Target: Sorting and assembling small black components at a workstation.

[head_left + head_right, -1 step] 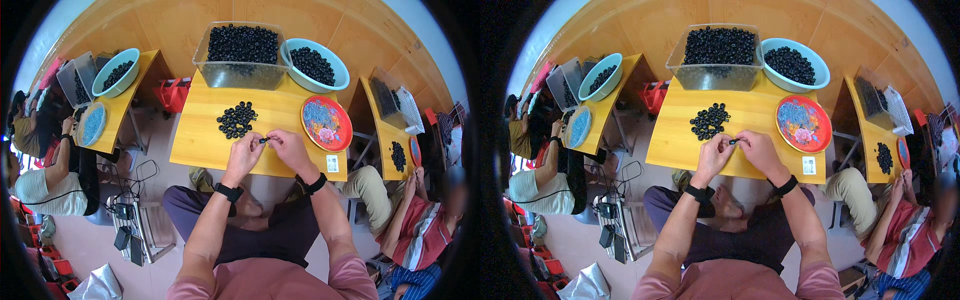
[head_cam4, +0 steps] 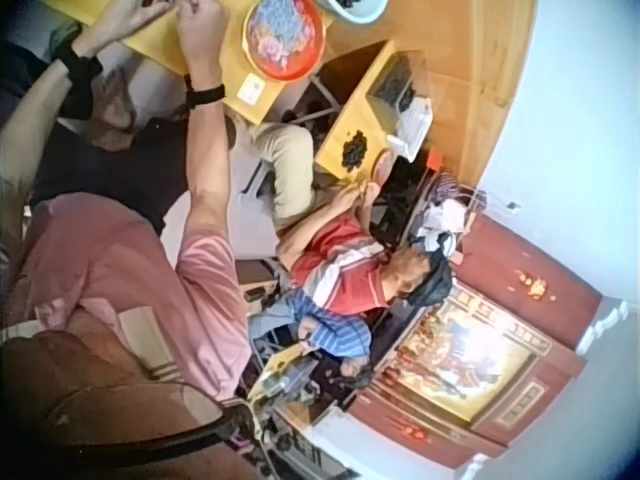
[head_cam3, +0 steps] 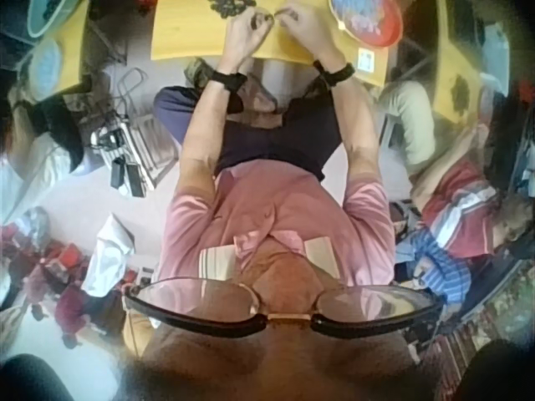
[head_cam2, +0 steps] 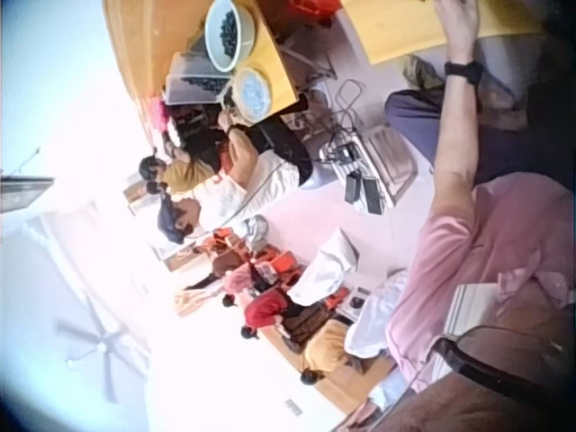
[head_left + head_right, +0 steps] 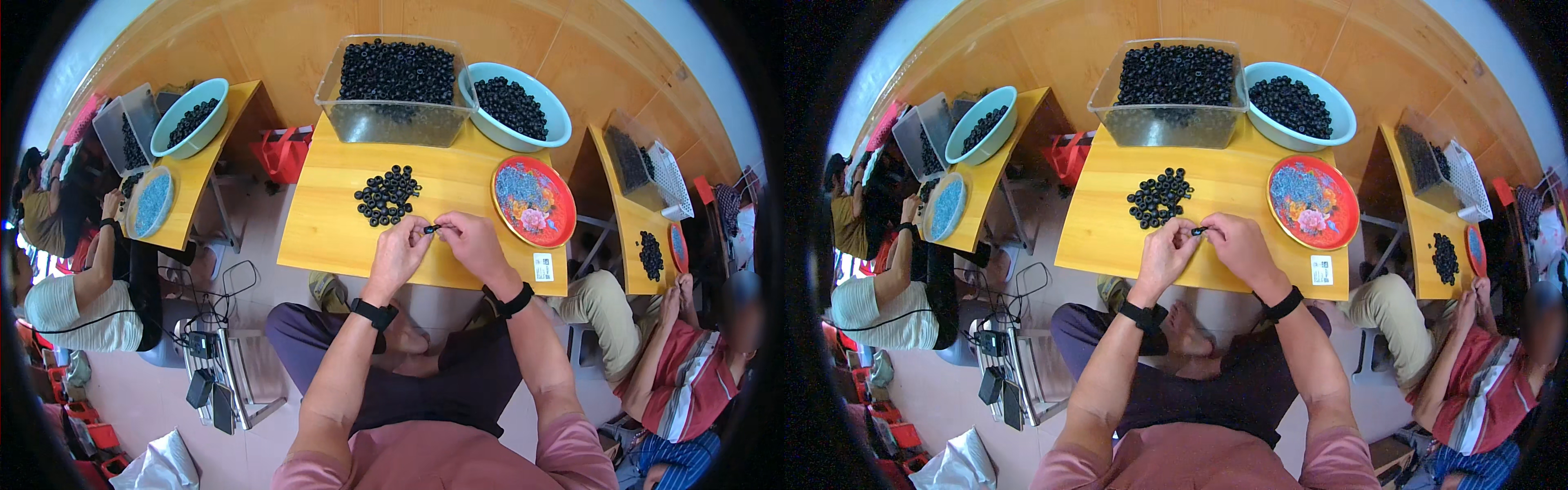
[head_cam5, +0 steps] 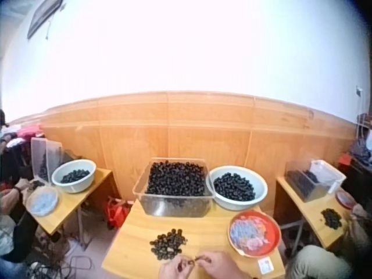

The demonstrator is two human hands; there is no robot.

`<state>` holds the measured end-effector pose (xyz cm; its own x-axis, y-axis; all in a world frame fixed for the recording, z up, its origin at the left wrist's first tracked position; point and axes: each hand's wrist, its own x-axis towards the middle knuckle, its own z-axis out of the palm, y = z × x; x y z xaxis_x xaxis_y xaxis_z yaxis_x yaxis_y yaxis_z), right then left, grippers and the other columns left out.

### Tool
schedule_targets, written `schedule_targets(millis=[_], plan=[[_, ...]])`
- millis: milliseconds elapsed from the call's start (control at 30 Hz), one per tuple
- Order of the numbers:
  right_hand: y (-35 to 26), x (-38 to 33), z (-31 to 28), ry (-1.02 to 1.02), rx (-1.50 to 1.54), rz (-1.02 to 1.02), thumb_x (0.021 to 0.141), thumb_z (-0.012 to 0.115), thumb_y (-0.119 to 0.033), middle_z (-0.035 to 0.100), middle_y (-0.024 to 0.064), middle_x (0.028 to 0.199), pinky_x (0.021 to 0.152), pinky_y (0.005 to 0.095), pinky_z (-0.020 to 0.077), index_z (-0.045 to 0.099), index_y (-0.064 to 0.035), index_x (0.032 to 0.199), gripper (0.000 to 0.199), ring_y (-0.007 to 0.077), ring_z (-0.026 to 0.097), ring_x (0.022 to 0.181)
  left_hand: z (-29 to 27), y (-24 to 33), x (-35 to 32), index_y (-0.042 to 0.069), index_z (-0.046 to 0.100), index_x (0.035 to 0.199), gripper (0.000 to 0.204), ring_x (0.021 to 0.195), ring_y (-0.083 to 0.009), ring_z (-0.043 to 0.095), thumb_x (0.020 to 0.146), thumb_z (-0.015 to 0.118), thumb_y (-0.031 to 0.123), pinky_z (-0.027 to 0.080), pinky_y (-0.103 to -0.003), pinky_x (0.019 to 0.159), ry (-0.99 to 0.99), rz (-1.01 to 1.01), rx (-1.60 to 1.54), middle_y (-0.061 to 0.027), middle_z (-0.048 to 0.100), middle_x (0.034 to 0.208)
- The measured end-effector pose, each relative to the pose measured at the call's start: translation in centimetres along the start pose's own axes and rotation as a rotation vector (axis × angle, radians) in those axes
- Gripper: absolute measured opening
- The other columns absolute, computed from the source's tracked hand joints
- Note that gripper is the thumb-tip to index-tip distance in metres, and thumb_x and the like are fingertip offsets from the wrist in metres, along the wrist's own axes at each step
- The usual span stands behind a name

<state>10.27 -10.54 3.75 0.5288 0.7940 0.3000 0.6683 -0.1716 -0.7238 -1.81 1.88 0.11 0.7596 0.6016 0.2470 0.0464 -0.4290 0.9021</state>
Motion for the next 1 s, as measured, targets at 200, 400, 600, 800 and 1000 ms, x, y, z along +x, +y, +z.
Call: schedule_targets(millis=[200, 400, 600, 800, 1000], plan=[[0.0, 0.0, 0.1, 0.031, -0.17, -0.217, 0.086, 0.066, -0.007, 0.072, 0.0146, 0.091, 0.072, 0.0413, 0.0556, 0.073, -0.004, 0.098, 0.014, 0.0351, 0.069, 0.082, 0.0, 0.2, -0.1, -0.001, 0.068, 0.103, 0.018, 0.064, -0.0191, 0.063, 0.088, 0.074, 0.008, 0.052, -0.033, 0.062, 0.0, 0.015, -0.021, -0.0112, 0.065, 0.072], [-0.1, 0.1, 0.1, 0.029, -0.214, -0.201, 0.087, 0.066, -0.009, 0.072, 0.0155, 0.09, 0.073, 0.0425, 0.0555, 0.075, -0.0051, 0.096, 0.013, 0.035, 0.069, 0.083, -0.3, 0.3, -0.2, -0.002, 0.068, 0.104, 0.02, 0.069, -0.0197, 0.066, 0.089, 0.074, 0.008, 0.054, -0.033, 0.066, -0.029, -0.021, -0.036, -0.0125, 0.068, 0.077], [-0.3, 0.2, 0.2, 0.046, -0.09, -0.092, 0.089, 0.066, -0.011, 0.072, 0.0189, 0.087, 0.07, 0.0431, 0.0555, 0.075, -0.0036, 0.096, 0.013, 0.0362, 0.07, 0.08, -0.8, 0.6, 0.1, -0.003, 0.064, 0.106, 0.019, 0.079, -0.0192, 0.071, 0.092, 0.071, 0.008, 0.056, -0.032, 0.073, -0.122, -0.062, -0.085, -0.0145, 0.073, 0.085], [-0.4, 0.7, -0.1, -0.044, -0.016, 0.017, 0.089, 0.064, -0.009, 0.071, 0.02, 0.084, 0.068, 0.0406, 0.0558, 0.076, -0.0021, 0.097, 0.016, 0.0358, 0.071, 0.076, -0.6, -0.9, 0.1, -0.003, 0.059, 0.106, 0.016, 0.076, -0.0096, 0.065, 0.096, 0.067, 0.005, 0.053, -0.026, 0.071, -0.175, -0.075, -0.222, -0.0078, 0.072, 0.085], [0.2, 1.3, -0.7, -0.149, 0.089, 0.12, 0.089, 0.063, -0.007, 0.072, 0.0211, 0.082, 0.067, 0.0374, 0.0556, 0.076, -0.0005, 0.101, 0.019, 0.0328, 0.073, 0.074, -0.7, -0.8, 0.5, -0.003, 0.059, 0.103, 0.009, 0.079, -0.0097, 0.067, 0.099, 0.063, 0.004, 0.054, -0.024, 0.072, -0.258, -0.159, -0.316, -0.0082, 0.073, 0.089]])
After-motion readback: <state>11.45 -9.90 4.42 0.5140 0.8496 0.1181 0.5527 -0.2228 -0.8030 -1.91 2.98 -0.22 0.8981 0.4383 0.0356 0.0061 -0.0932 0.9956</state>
